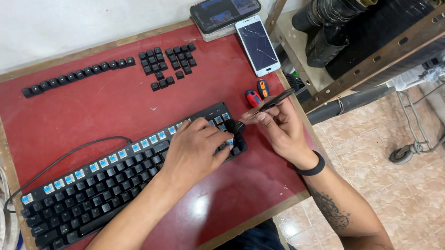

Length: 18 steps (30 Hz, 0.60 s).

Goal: The person uses a keycap puller to remove keycaps from a mechanical keyboard and places them on the table. The person then uses a screwdriver to adjust the switches underneath the keycaps. The person continues to remove keycaps and place them on the table.

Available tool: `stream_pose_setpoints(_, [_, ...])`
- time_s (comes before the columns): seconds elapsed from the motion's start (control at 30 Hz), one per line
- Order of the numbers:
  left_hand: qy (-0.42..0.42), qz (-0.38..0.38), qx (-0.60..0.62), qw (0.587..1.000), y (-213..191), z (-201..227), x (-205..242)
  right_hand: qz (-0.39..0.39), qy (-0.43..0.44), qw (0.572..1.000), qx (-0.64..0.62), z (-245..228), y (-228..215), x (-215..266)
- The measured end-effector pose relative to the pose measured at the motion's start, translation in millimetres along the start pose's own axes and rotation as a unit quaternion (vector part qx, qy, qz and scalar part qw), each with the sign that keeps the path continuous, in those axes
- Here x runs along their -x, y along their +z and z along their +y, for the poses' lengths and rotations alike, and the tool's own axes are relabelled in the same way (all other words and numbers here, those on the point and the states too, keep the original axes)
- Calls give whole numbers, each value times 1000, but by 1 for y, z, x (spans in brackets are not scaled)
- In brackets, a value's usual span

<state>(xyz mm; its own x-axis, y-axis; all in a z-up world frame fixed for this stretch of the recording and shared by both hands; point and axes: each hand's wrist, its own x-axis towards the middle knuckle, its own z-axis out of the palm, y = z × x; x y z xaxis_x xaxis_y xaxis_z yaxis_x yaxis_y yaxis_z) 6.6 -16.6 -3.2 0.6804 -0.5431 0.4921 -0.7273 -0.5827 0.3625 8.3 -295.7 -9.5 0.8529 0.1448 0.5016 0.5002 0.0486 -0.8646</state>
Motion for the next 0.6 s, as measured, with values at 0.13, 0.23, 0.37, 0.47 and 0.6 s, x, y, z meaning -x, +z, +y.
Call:
stream_pose_setpoints(0.13, [-15,-16,-15,1000,-1,1,1,-3,1,1000,1,0,-1,-1])
stream_pose_setpoints(0.23, [0,-30,-43,999,0,1,3,-2,-1,1000,4,-3,-1,-3])
stream_pose_setpoints(0.37, [25,-43,-120,992,5,5,4,-12,-2,1000,20,-7,-1,-5])
stream_pose_setpoints(0.47, [48,-20,-172,984,-4,17,-4,-13,-7,999,52,-13,2,-6])
stream_pose_setpoints(0.6, [54,-22,-198,978,12,13,-6,-13,-16,998,66,-12,-1,-7])
